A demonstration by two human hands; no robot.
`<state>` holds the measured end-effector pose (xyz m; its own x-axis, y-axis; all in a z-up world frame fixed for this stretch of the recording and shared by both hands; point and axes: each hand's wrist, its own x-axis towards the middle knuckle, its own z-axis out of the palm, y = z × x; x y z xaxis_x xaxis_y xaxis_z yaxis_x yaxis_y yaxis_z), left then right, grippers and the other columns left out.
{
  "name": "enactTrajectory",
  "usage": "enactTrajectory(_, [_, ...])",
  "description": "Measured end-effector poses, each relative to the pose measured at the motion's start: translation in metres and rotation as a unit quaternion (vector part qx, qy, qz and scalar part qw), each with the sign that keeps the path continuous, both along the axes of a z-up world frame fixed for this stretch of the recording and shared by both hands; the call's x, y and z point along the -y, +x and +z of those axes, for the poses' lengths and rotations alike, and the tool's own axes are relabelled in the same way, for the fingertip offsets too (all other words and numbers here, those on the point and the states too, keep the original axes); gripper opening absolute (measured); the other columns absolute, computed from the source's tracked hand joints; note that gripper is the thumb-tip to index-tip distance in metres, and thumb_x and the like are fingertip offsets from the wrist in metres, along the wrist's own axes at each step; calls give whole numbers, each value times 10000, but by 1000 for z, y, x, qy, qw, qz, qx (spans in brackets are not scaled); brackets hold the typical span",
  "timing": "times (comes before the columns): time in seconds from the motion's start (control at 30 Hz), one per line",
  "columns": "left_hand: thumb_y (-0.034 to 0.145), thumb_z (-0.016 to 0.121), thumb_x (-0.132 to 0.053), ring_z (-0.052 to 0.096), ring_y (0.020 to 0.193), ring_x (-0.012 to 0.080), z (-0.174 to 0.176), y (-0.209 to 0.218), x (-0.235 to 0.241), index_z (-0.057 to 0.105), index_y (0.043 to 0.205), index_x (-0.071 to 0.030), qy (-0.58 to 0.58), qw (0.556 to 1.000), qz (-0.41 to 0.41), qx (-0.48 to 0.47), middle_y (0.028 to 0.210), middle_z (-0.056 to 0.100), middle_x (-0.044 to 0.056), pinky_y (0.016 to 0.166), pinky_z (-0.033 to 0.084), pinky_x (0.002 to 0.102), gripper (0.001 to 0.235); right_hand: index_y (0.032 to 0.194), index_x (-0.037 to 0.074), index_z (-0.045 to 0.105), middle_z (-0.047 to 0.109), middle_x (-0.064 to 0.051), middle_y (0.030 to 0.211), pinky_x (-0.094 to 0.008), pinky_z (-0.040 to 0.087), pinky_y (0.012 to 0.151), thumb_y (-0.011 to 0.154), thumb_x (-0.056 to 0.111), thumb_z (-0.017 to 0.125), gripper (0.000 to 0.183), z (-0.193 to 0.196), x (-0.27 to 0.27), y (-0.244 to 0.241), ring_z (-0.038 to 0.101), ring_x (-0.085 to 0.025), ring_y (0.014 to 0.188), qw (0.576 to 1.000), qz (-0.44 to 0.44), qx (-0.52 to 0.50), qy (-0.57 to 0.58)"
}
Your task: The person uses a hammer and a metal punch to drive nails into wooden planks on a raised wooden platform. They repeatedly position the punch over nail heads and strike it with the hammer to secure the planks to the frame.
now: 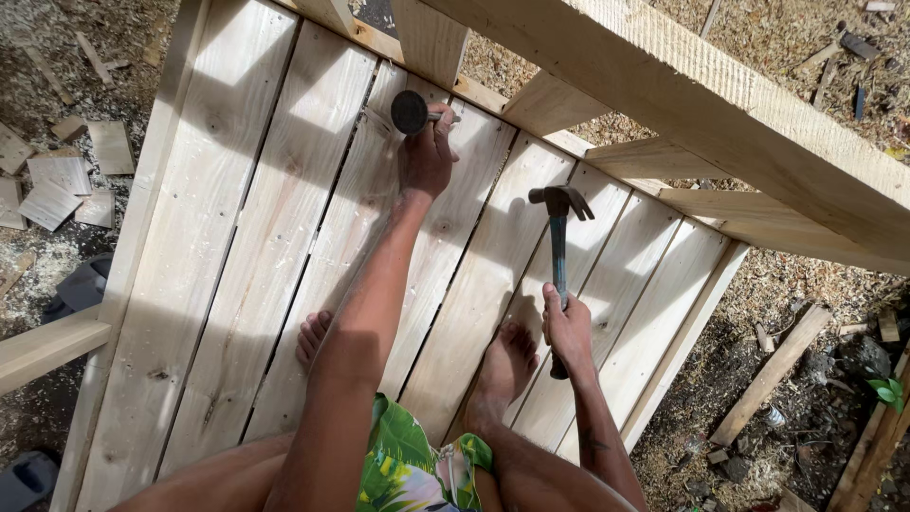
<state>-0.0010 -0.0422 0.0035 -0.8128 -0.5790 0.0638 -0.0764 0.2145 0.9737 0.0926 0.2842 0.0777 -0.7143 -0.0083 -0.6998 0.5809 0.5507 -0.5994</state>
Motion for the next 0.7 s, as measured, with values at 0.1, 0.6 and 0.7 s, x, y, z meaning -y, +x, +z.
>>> enactTrajectory(0.1, [1107, 480, -366, 750, 576, 228, 1, 3, 4, 602, 1207, -123, 30, 998, 11, 60, 1073, 738, 119, 614, 582, 370, 290, 783, 36, 586, 491, -6, 550, -305, 362, 398, 1008, 447, 605, 469, -13, -1, 16, 459, -102, 424, 999, -8, 26, -21])
enactTrajectory(0.6, [1073, 547, -315, 687, 910, 450, -6, -7, 6, 647, 1146, -149, -131, 989, -20, 63, 980, 732, 196, 707, 535, 527, 207, 772, 12, 589, 512, -24, 533, -320, 386, 395, 1019, 423, 599, 480, -22, -2, 22, 488, -117, 421, 999, 14, 35, 10])
enactTrajectory(0.7, [1079, 544, -310, 695, 897, 442, -12, -7, 6, 661, 1136, -150, -156, 987, -9, 22, 980, 739, 200, 704, 550, 511, 206, 775, 22, 604, 525, -24, 537, -320, 403, 409, 1014, 425, 597, 469, -14, 6, 21, 505, -115, 431, 999, 24, 26, 24])
